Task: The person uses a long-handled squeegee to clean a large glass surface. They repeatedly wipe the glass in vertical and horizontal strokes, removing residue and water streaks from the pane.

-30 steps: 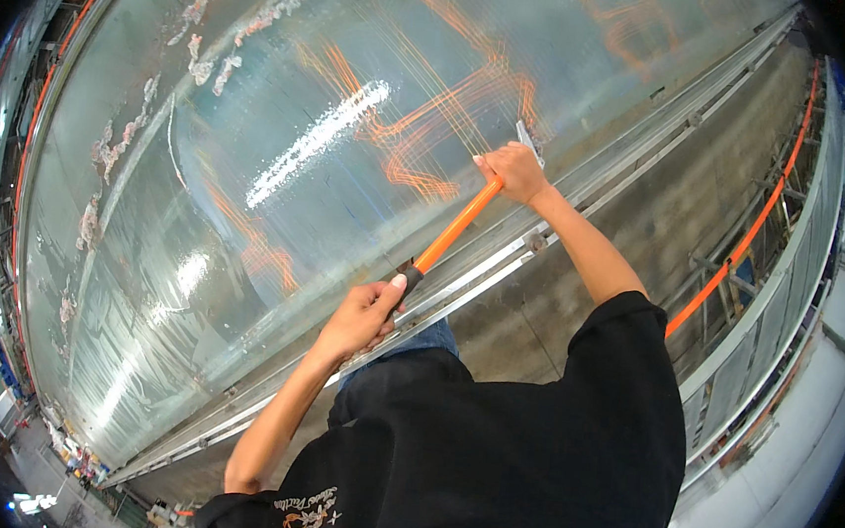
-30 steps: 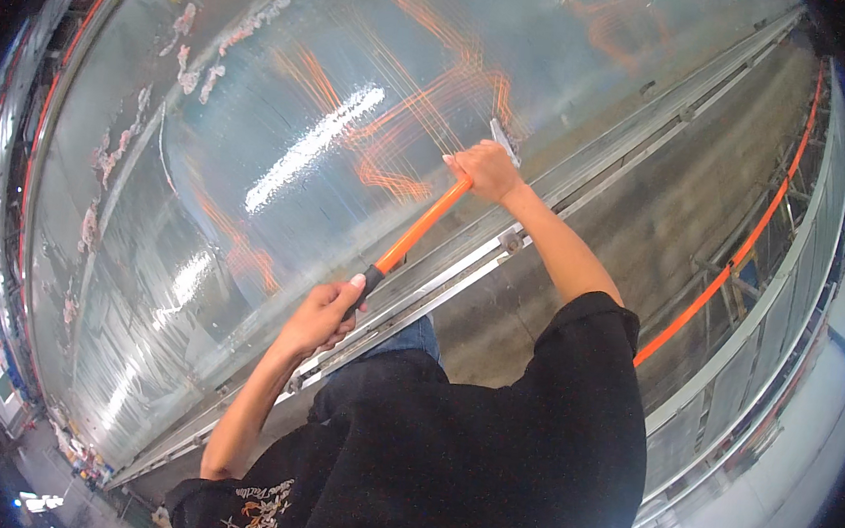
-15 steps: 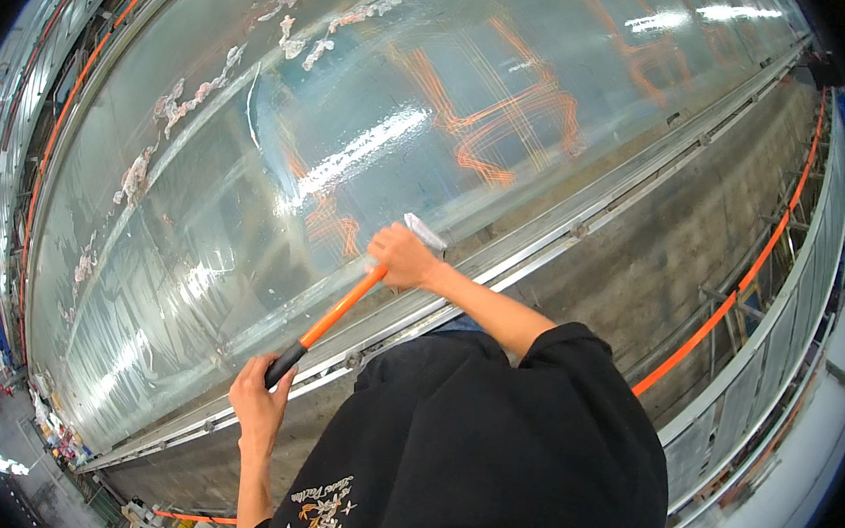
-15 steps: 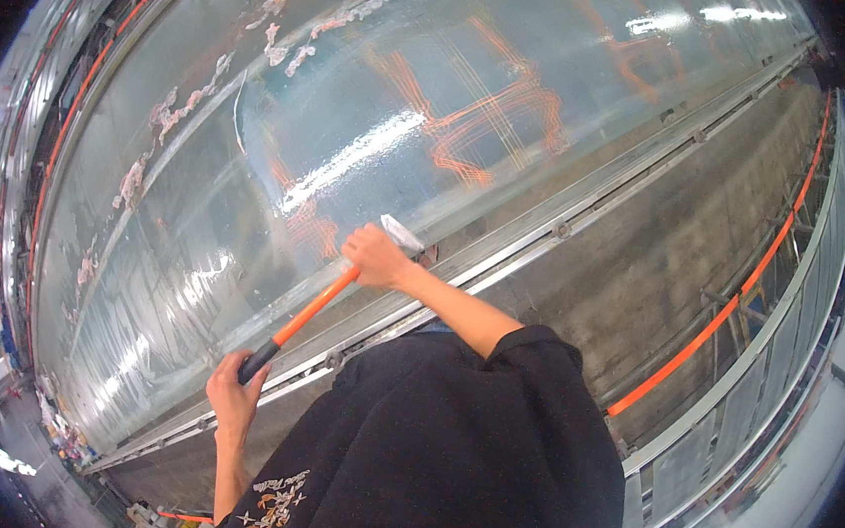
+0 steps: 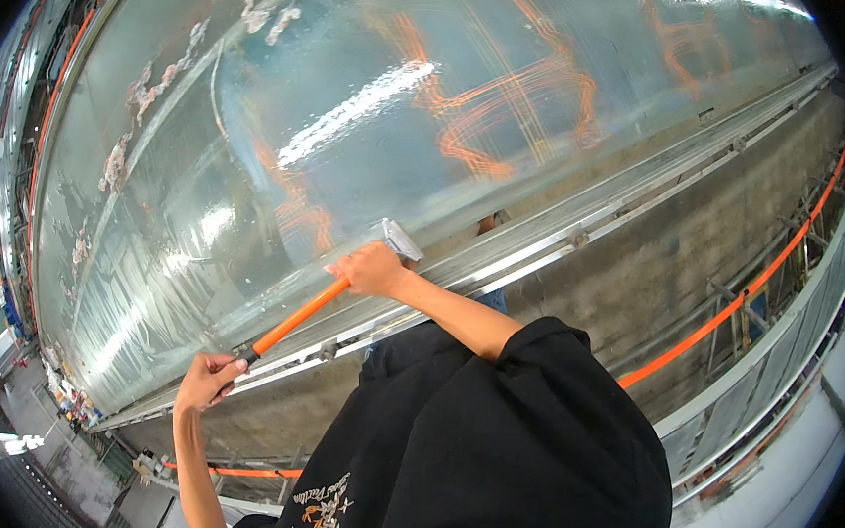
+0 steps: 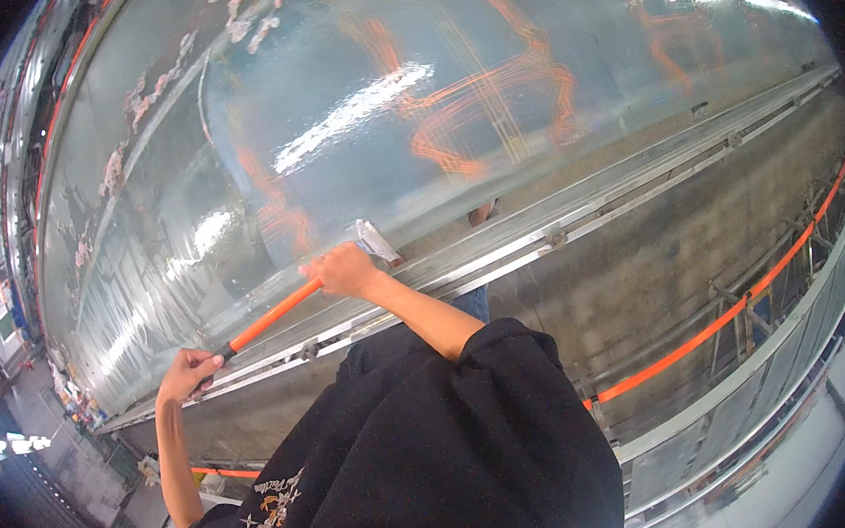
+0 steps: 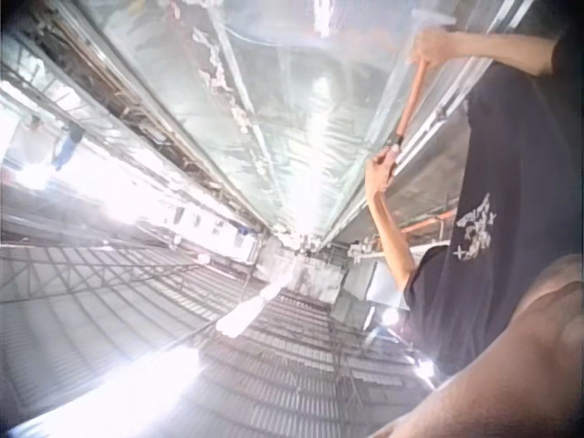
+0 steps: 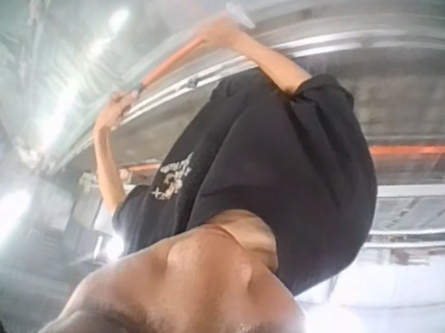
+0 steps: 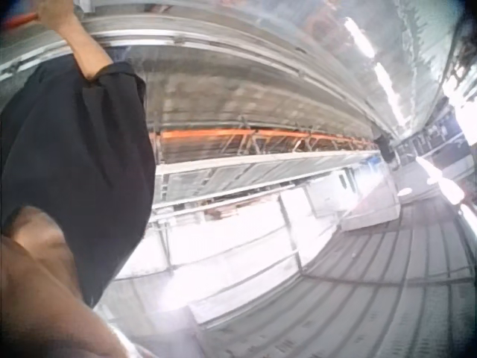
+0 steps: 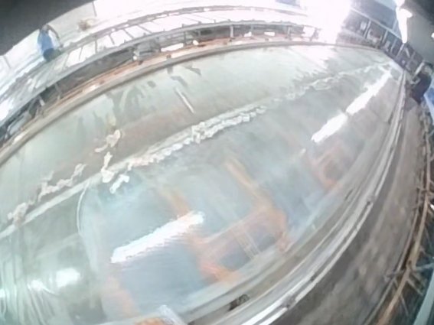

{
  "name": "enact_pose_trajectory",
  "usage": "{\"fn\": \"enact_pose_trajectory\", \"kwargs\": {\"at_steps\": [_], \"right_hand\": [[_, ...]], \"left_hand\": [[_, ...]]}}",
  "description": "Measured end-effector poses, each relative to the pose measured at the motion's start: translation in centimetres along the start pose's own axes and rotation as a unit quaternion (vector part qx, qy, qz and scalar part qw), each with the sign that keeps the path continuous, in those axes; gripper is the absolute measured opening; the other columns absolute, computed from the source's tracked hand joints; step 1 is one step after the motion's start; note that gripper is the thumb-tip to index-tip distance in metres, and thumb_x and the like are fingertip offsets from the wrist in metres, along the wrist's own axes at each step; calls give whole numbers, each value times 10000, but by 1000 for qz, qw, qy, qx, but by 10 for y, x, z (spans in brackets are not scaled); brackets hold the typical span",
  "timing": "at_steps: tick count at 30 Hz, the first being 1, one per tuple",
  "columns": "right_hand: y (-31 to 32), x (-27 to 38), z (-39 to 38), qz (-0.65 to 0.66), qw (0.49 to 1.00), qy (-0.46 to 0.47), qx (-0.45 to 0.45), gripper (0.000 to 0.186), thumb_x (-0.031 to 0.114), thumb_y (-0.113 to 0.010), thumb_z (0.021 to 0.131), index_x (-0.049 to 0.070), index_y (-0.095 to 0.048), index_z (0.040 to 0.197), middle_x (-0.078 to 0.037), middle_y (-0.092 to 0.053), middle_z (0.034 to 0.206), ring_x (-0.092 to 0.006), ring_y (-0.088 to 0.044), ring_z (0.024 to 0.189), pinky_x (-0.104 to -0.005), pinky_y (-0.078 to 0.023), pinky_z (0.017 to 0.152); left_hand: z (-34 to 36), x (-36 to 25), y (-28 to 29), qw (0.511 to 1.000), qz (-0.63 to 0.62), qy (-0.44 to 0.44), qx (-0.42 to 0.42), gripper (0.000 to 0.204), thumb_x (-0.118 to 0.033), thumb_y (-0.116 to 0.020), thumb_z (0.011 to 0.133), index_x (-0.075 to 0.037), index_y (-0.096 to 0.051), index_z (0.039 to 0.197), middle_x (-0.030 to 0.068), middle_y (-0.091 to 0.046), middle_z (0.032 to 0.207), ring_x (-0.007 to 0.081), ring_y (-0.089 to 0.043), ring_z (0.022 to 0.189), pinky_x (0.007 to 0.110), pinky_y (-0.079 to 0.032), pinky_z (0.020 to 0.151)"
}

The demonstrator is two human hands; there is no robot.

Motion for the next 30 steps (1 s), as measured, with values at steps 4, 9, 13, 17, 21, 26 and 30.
{"fn": "enact_pose_trajectory", "kwargs": {"at_steps": [4, 9, 13, 17, 21, 26, 30], "right_hand": [[77, -65, -27, -23, 998, -21, -54, 418, 356, -619, 929, 122, -554, 589, -78, -561, 477, -260, -600, 442, -379, -463, 464], [178, -145, -54, -79, 996, 12, -46, 401, 348, -632, 921, 133, -542, 596, -56, -546, 465, -239, -595, 443, -361, -462, 471], [237, -178, -68, -104, 994, 13, -37, 362, 322, -627, 916, 143, -554, 610, -35, -574, 516, -225, -603, 474, -354, -458, 482], [217, -175, -71, -92, 995, 36, -27, 249, 319, -675, 864, 164, -615, 678, -18, -583, 550, -206, -598, 492, -357, -435, 479], [143, -107, -30, 16, 996, 82, -13, 162, 329, -692, 840, 185, -665, 771, -16, -599, 575, -210, -611, 514, -358, -427, 475], [60, -63, 8, 7, 997, 29, 77, 179, 337, -654, 848, 166, -709, 845, -35, -635, 603, -250, -627, 520, -407, -440, 486], [83, -67, -3, 86, 996, 30, -7, 314, 319, -594, 934, 122, -648, 695, -52, -615, 548, -244, -631, 501, -409, -457, 497]], "left_hand": [[11, -81, -56, 999, 17, -13, 27, 322, -314, -715, 920, 0, -714, 847, -30, -490, 512, 31, -344, 381, 236, -218, 366], [11, -169, -149, 999, -4, -11, 50, 326, -313, -692, 937, 3, -704, 855, -31, -484, 511, 32, -342, 380, 237, -224, 368], [12, -219, -200, 997, 10, -43, 58, 337, -319, -669, 952, -4, -705, 839, -29, -490, 519, 34, -354, 387, 237, -226, 369], [0, -201, -208, 994, -31, -37, 95, 350, -379, -622, 978, -45, -627, 875, -35, -488, 561, 32, -369, 417, 230, -232, 371], [-43, -149, -139, 991, -65, 61, 104, 385, -430, -544, 1012, -51, -607, 982, -22, -485, 607, 43, -364, 421, 224, -227, 368], [-56, -92, -79, 974, -106, 174, 96, 426, -464, -566, 995, -48, -639, 940, -34, -467, 581, 26, -315, 407, 215, -192, 357], [-48, -131, -73, 979, -43, 191, 55, 411, -467, -632, 959, -66, -649, 867, -61, -411, 527, 14, -277, 392, 212, -170, 348]]}}
Point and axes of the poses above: each hand's wrist, its own z-axis towards the middle knuckle, its own y-axis out of the back of the hand, x = y × z, the point moved 7 cm from there along z, towards the middle knuckle
